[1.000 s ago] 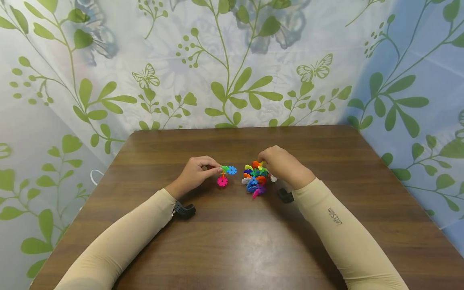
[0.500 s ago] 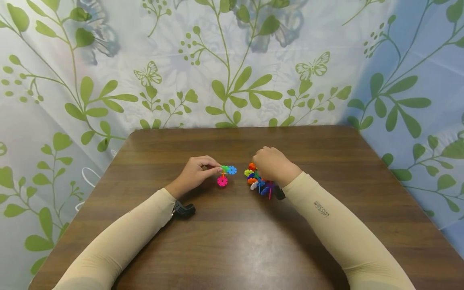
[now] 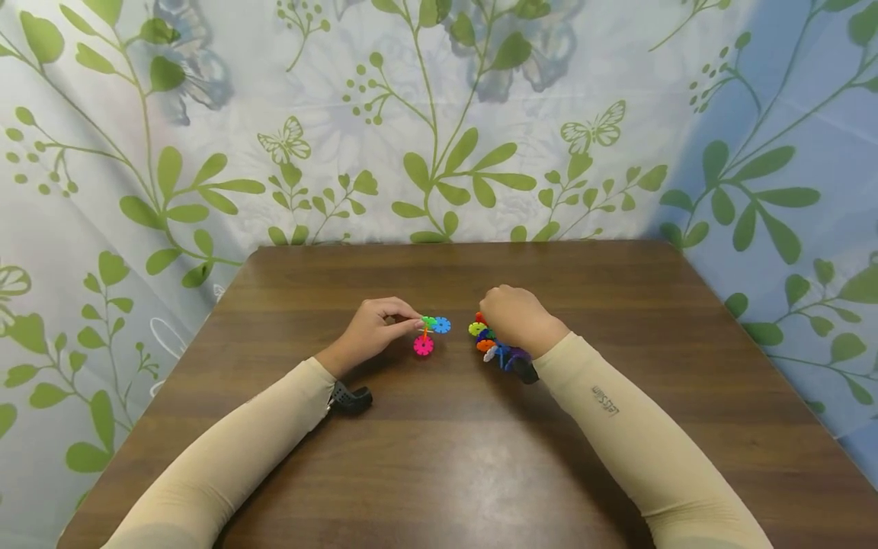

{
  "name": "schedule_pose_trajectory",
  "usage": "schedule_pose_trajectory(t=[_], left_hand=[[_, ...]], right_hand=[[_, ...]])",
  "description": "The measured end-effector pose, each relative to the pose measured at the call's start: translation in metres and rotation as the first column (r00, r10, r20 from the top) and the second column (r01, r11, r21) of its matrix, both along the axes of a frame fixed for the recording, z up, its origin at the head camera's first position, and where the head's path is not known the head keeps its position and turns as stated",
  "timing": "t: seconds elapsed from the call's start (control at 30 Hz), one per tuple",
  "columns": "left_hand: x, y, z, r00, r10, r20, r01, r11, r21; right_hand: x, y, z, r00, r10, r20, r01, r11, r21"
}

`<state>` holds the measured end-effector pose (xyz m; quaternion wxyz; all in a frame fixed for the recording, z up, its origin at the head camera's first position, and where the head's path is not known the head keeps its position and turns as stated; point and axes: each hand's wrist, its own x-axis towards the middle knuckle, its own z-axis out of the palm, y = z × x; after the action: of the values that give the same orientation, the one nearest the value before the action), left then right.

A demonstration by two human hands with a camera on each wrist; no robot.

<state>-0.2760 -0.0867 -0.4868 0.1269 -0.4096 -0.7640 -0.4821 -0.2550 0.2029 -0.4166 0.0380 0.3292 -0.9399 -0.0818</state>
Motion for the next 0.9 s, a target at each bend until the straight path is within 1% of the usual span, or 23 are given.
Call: schedule_pose_trajectory(t=[0.07,0.13,0.17,0.23,0.37,0.5,0.57,0.63,0.7,0.73,0.8,0.87,0.9], left_hand=[[0.001,0.0,0.0,1.0,0.003,0.005,-0.003,1.0,-0.002],[0.0,-0.001,-0.001,1.0,0.006,0.009,-0.006,1.0,0.002],[0.0,-0.001,-0.002,1.0,0.008,0.011,-0.008,1.0,0.003],[-0.001,-0.001,-0.003,1.0,0.01,0.017,-0.01,1.0,0.009],[-0.002,0.0,-0.003,0.999,0.028,0.017,-0.028,1.0,0.012],[-0.001,0.001,-0.003,0.999,0.047,0.023,-0.047,0.999,-0.011],[0.0,0.002,-0.003,0.998,0.05,0.028,-0.05,0.999,-0.022],[0.0,0.003,-0.003,0.998,0.055,0.027,-0.054,0.998,-0.028],[0.001,0.003,-0.003,0.998,0.06,0.022,-0.059,0.998,-0.027],[0.001,0.003,-0.003,0.998,0.063,0.019,-0.063,0.998,-0.025],[0.001,0.003,-0.003,0.997,0.07,0.019,-0.07,0.997,-0.019],[0.002,0.002,-0.003,0.997,0.077,0.021,-0.077,0.997,-0.012],[0.002,0.002,-0.003,0.996,0.08,0.025,-0.08,0.997,-0.01]], right_hand=[[0.0,0.004,0.0,1.0,0.021,0.016,-0.02,0.997,-0.077],[-0.001,0.009,-0.003,0.998,0.046,0.031,-0.04,0.983,-0.181],[-0.002,0.012,-0.005,0.997,0.061,0.041,-0.05,0.969,-0.242],[-0.003,0.016,-0.008,0.994,0.085,0.062,-0.057,0.931,-0.361],[-0.006,0.02,-0.019,0.993,0.11,0.046,-0.071,0.855,-0.514],[-0.009,0.02,-0.03,0.993,0.116,0.003,-0.09,0.783,-0.616],[-0.01,0.02,-0.033,0.994,0.113,-0.001,-0.085,0.746,-0.66],[-0.01,0.019,-0.036,0.993,0.116,0.013,-0.073,0.705,-0.705],[-0.008,0.017,-0.038,0.991,0.13,0.044,-0.053,0.66,-0.75],[-0.008,0.017,-0.039,0.989,0.133,0.06,-0.04,0.642,-0.766],[-0.007,0.016,-0.041,0.986,0.137,0.092,-0.011,0.611,-0.792],[-0.007,0.015,-0.042,0.983,0.137,0.119,0.016,0.59,-0.807],[-0.007,0.014,-0.044,0.983,0.131,0.129,0.028,0.585,-0.811]])
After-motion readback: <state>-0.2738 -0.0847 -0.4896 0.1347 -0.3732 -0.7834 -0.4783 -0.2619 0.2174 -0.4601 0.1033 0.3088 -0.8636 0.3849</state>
